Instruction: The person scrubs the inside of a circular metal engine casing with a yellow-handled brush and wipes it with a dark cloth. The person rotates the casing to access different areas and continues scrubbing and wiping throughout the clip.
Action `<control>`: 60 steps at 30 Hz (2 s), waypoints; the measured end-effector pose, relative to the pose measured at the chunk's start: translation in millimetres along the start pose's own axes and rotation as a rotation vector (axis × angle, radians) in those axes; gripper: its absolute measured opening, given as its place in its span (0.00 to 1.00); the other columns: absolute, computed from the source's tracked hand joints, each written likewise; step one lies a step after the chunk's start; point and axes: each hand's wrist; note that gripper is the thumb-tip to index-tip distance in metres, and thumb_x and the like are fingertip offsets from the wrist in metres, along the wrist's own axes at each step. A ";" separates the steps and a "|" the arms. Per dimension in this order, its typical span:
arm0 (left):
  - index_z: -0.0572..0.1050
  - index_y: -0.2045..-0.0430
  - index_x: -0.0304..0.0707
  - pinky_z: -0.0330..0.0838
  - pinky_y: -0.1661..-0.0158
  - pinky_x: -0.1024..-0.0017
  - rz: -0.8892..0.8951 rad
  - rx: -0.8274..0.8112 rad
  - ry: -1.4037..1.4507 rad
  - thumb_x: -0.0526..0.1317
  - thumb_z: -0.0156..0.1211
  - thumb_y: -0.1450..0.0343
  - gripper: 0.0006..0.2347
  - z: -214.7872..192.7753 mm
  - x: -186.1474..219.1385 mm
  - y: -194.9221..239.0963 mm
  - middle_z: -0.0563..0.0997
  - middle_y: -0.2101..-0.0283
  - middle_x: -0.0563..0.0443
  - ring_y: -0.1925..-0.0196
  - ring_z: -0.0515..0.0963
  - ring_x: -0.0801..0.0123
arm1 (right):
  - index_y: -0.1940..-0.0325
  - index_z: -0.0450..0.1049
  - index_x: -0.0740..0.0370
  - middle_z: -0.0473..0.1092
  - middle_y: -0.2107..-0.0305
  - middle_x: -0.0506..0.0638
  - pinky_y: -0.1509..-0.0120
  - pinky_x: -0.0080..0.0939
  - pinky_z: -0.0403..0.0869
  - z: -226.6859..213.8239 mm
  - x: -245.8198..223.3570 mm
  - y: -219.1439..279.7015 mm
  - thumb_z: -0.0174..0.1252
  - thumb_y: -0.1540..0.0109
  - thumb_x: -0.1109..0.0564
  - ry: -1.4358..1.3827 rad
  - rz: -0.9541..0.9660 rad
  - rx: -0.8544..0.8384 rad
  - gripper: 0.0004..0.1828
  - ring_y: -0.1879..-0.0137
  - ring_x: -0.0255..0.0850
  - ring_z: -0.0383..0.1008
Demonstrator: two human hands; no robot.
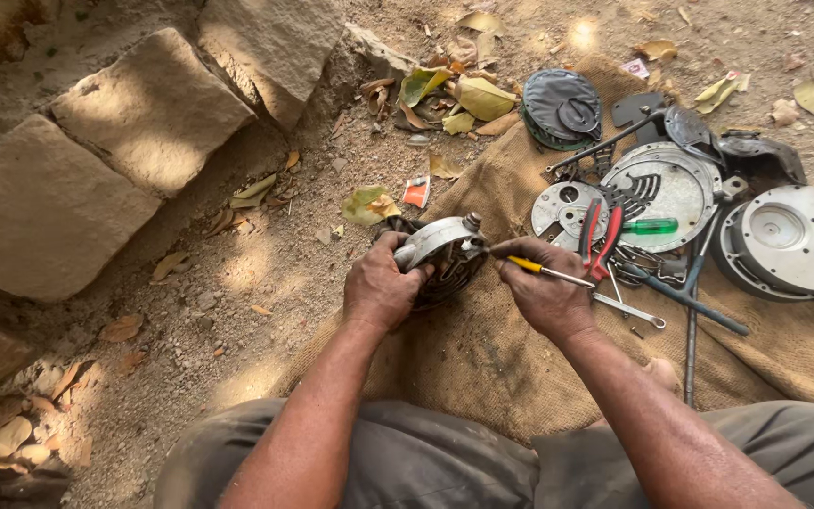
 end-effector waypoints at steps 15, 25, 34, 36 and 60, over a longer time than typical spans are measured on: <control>0.73 0.48 0.49 0.80 0.60 0.66 -0.011 0.043 0.009 0.48 0.71 0.35 0.22 -0.7 -3.6 2.3 0.85 0.56 0.52 0.61 0.85 0.67 | 0.58 0.83 0.59 0.80 0.70 0.49 0.62 0.32 0.79 5.2 -2.8 0.1 0.62 0.39 0.60 -0.135 0.073 -0.044 0.08 0.67 0.34 0.80; 0.72 0.49 0.50 0.81 0.61 0.66 -0.034 0.007 0.096 0.46 0.68 0.34 0.20 1.4 -5.4 8.2 0.85 0.54 0.55 0.61 0.86 0.69 | 0.57 0.81 0.63 0.79 0.70 0.50 0.61 0.32 0.81 2.4 5.3 -0.9 0.61 0.38 0.62 -0.267 0.105 -0.090 0.07 0.66 0.34 0.80; 0.72 0.46 0.49 0.79 0.59 0.64 0.040 0.033 0.022 0.47 0.70 0.33 0.21 1.2 -7.2 11.0 0.85 0.54 0.54 0.61 0.85 0.68 | 0.56 0.82 0.63 0.79 0.71 0.51 0.61 0.33 0.79 -7.7 -4.8 -2.6 0.60 0.39 0.64 -0.284 0.158 -0.131 0.09 0.67 0.33 0.79; 0.73 0.47 0.51 0.80 0.59 0.65 0.010 0.041 0.013 0.48 0.71 0.34 0.22 3.1 -6.9 9.2 0.86 0.56 0.54 0.61 0.85 0.68 | 0.56 0.81 0.62 0.79 0.70 0.50 0.60 0.32 0.79 -4.8 -7.3 -1.5 0.60 0.39 0.62 -0.235 0.140 -0.091 0.09 0.66 0.32 0.79; 0.75 0.48 0.50 0.79 0.54 0.59 0.078 0.027 -0.121 0.48 0.70 0.38 0.23 -19.2 14.5 9.8 0.85 0.57 0.49 0.56 0.85 0.58 | 0.65 0.82 0.61 0.79 0.71 0.51 0.64 0.35 0.77 -1.9 -16.7 -4.4 0.63 0.41 0.59 0.059 -0.053 0.015 0.04 0.68 0.35 0.78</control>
Point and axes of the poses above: each hand's wrist, its own y-axis away from the middle knuckle, its own z-axis out of the palm, x = y × z
